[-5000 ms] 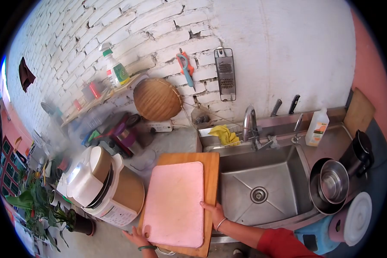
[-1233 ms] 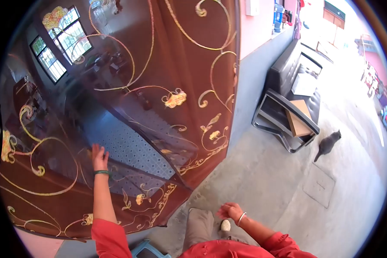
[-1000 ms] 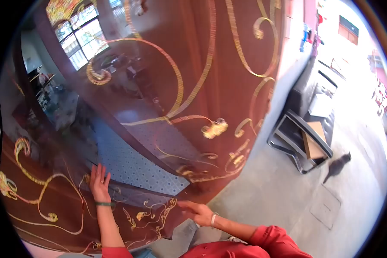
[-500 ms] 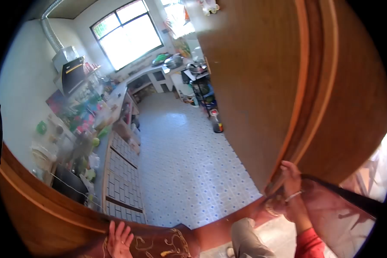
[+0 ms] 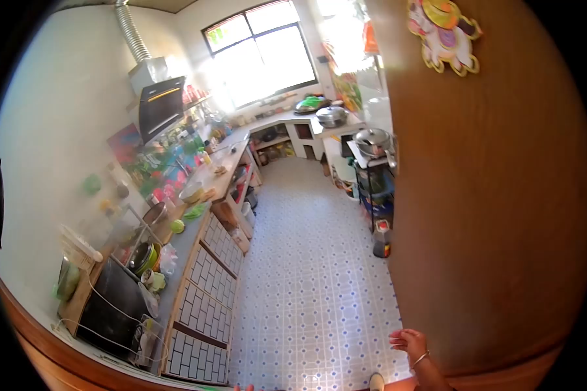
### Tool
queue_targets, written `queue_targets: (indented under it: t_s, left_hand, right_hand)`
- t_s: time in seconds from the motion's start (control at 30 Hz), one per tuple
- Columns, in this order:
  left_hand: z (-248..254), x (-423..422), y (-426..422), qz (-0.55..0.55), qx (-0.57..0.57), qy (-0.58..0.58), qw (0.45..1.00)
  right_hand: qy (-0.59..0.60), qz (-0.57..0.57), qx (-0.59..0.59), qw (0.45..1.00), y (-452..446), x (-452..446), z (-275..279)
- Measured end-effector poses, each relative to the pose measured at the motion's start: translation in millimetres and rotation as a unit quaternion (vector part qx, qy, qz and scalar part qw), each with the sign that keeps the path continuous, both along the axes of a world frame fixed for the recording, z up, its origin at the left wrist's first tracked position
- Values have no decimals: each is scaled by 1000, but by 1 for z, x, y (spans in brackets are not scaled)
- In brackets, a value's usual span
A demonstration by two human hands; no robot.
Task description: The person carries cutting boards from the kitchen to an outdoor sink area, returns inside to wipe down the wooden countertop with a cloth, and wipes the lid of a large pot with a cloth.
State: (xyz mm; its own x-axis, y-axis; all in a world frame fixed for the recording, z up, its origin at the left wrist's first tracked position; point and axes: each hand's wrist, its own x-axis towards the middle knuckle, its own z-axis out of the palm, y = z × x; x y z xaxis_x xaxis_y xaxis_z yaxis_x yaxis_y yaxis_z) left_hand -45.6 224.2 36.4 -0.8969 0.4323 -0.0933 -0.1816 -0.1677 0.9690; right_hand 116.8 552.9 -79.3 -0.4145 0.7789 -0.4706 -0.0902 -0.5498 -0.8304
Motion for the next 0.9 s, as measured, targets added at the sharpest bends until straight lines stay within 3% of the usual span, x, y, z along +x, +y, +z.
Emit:
queue_targets:
  t_s: [0.13,0.33,0.43,0.5,0.6,0.63,0.7,0.73,0.77,0.83,0.9]
  left_hand:
    - [-41,-30,26,-13,-82,36,996]
    - [-54,-88,90,-15,-80,-16,997]
    - [-78,-136,123,-32,-91,-23,995]
    - [-94,-176,145,-81,-93,-31,992]
    - [-103,-247,183,-102,-109,-23,989]
    - [-104,-267,191,-118,-122,-16,985]
    - [-98,-312,206,-118,-158,13,980]
    - [-97,-338,214,-134,-182,12,974]
    - [-96,-361,227,-151,-203,12,967]
    - [-88,-405,258,-164,-238,39,956]
    - [-85,-444,287,-180,-279,66,941]
  right_hand:
    - [0,66,7,998,52,-52,6]
    - [22,125,-13,992,93,-140,3]
    - [16,175,-12,984,105,-191,-15]
    - [12,281,-5,960,112,-227,-32]
    - [-69,350,-21,934,131,-275,-67]
    - [-72,350,-22,934,139,-286,-77]
    - [-195,380,-2,904,159,-317,-89]
    - [-209,377,23,902,167,-336,-58]
    - [-211,376,27,902,184,-354,-58]
    - [-83,317,-26,945,216,-376,-65]
    - [-91,292,-13,952,241,-395,-60]
